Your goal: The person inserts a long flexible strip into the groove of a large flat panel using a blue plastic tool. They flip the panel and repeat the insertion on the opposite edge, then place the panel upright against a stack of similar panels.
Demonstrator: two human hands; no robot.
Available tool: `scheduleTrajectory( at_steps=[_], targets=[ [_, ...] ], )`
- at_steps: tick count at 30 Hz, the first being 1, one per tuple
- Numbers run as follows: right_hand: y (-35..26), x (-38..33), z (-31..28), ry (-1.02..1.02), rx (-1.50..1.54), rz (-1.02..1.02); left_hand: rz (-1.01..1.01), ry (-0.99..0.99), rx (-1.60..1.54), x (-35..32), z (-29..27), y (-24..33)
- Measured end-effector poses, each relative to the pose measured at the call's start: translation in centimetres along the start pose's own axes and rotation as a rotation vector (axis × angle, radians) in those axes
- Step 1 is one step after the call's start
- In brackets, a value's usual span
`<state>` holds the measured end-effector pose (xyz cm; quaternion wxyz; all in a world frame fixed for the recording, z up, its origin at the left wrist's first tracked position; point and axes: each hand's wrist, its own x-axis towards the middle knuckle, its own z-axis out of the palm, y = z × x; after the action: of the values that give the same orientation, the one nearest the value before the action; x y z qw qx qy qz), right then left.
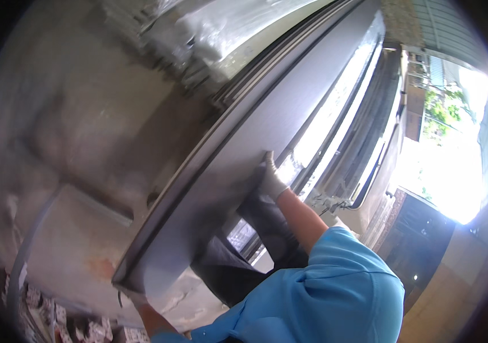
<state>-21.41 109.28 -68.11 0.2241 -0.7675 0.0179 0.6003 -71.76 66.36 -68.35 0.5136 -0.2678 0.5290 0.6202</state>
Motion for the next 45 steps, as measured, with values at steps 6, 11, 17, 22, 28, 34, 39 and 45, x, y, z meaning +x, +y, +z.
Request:
scheduleTrajectory(
  at_steps=[6, 11, 17, 22, 28, 34, 39, 45],
  targets=[
    [-5.5, 2.3, -1.0, 0.173, -0.384, -0.126, -0.003, 0.160, 0.115, 0.8, 4.5, -1.5],
    [-13.5, 4.8, -0.1, 0.586, -0.678, -0.273, 0.026, 0.120, 0.219, 1.6, 8.5, -7.0],
    [-23.2, 10.2, -1.9, 0.652, -0.509, -0.404, -0.022, 0.133, 0.306, 1.1, 20.5, -13.0],
    [-32.1, 12.4, -3.3, 0.716, -0.489, -0.406, -0.077, 0.138, 0.224, 1.5, 27.6, -16.4],
    [-38.9, 7.7, 1.2, 0.820, -1.304, -1.035, 0.130, -0.011, 1.398, 2.4, 31.6, -21.4],
    [-40.9, 5.6, 10.1, 0.028, -1.993, -1.072, 0.041, 0.146, 0.417, 3.1, 42.4, -24.7],
    [-43.9, 9.5, 8.4, 0.232, -1.863, -1.251, 0.400, -0.021, 1.180, 1.4, 47.5, -26.7],
    [-44.4, 12.2, 4.2, 0.477, -1.420, -1.303, -0.175, 0.024, 0.247, 4.1, 50.6, -29.3]
  ],
)
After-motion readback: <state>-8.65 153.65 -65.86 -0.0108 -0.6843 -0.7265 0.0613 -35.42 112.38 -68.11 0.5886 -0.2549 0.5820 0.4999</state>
